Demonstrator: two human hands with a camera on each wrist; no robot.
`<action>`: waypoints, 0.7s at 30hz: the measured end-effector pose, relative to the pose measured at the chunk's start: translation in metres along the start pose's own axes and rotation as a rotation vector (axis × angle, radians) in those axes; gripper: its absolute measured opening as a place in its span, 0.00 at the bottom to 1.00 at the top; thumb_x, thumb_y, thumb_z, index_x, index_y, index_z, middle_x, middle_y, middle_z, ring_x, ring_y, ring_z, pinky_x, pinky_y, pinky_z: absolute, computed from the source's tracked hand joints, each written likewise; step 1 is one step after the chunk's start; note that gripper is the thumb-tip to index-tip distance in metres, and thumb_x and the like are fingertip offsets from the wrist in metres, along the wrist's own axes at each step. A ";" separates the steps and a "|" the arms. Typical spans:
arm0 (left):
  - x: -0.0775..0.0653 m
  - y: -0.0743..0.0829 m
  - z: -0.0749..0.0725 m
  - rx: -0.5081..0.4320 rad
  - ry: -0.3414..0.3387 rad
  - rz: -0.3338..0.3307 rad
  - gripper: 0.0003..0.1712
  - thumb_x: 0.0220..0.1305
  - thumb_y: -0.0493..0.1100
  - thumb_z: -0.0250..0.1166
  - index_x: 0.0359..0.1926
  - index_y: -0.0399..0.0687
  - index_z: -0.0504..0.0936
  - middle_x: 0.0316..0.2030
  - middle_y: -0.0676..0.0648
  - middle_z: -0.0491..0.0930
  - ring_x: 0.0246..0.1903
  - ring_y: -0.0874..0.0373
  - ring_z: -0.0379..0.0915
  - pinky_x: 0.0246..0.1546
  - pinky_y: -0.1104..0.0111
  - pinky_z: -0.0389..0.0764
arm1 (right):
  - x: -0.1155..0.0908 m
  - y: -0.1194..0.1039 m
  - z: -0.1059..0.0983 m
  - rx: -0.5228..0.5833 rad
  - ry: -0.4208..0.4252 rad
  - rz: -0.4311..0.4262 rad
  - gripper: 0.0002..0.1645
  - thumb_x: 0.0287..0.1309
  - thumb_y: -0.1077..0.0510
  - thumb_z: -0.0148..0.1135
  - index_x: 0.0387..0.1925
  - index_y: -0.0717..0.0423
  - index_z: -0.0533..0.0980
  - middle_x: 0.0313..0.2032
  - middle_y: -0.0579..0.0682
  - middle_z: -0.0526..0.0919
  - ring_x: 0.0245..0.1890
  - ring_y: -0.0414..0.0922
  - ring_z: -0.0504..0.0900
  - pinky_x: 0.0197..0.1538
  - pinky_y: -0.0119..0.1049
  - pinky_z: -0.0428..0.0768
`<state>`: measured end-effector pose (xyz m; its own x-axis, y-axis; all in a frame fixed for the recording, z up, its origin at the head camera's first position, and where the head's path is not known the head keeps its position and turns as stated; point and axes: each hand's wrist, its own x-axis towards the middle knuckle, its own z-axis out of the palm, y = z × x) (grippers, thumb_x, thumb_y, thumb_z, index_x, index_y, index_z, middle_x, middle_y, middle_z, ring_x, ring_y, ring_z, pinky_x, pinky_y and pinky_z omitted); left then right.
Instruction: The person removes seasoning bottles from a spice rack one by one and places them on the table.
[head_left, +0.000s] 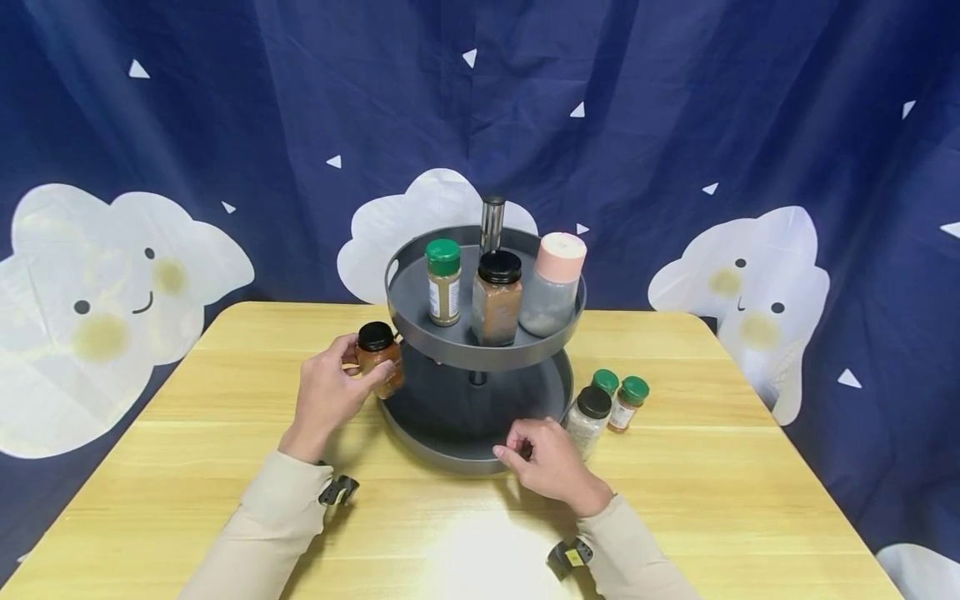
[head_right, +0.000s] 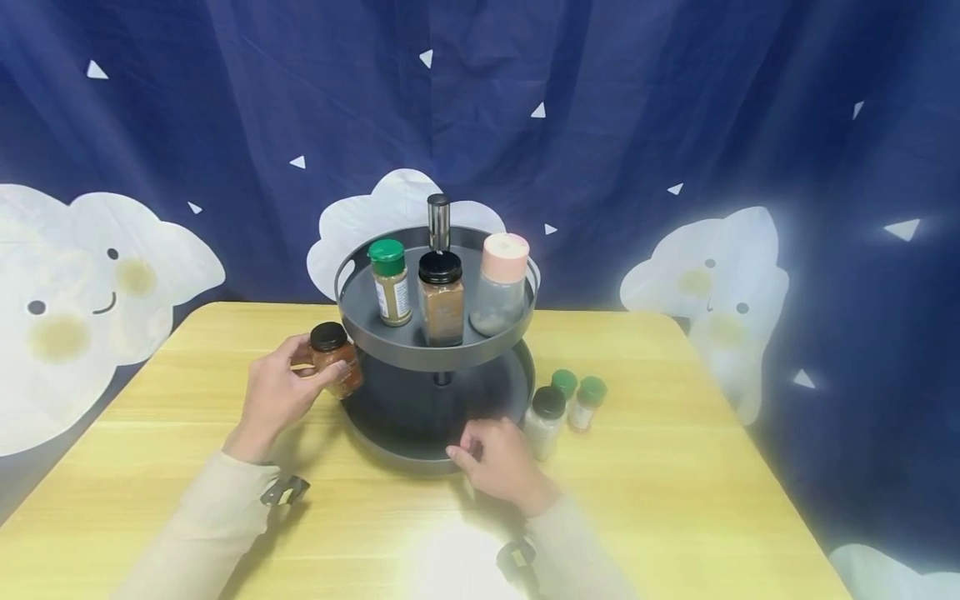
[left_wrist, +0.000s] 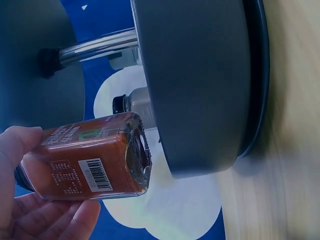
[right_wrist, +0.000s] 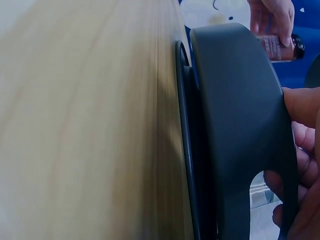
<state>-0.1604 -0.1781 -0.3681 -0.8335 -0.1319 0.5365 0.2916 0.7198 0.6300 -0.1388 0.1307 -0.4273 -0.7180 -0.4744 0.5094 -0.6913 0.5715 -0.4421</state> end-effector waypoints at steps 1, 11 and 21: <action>0.000 -0.001 -0.001 0.000 0.005 0.002 0.29 0.47 0.47 0.74 0.47 0.34 0.78 0.31 0.35 0.84 0.32 0.46 0.81 0.31 0.54 0.85 | 0.000 0.000 0.000 0.003 -0.004 0.003 0.17 0.45 0.55 0.71 0.15 0.41 0.69 0.16 0.33 0.69 0.18 0.32 0.68 0.29 0.32 0.66; -0.001 -0.010 -0.009 0.014 0.031 0.000 0.28 0.47 0.45 0.74 0.46 0.33 0.78 0.32 0.34 0.84 0.33 0.44 0.81 0.31 0.53 0.85 | 0.000 0.003 0.002 0.025 -0.013 -0.002 0.17 0.46 0.55 0.71 0.15 0.41 0.69 0.16 0.34 0.70 0.18 0.34 0.70 0.30 0.32 0.65; -0.002 -0.015 -0.014 0.026 0.030 -0.040 0.28 0.49 0.46 0.73 0.47 0.32 0.78 0.33 0.33 0.84 0.35 0.43 0.81 0.33 0.53 0.85 | 0.000 0.003 0.001 0.016 -0.006 0.002 0.17 0.46 0.55 0.71 0.14 0.41 0.69 0.16 0.33 0.69 0.18 0.33 0.69 0.29 0.32 0.65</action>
<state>-0.1564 -0.1980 -0.3709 -0.8296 -0.1814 0.5281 0.2455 0.7309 0.6368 -0.1410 0.1319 -0.4301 -0.7201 -0.4773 0.5036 -0.6907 0.5617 -0.4553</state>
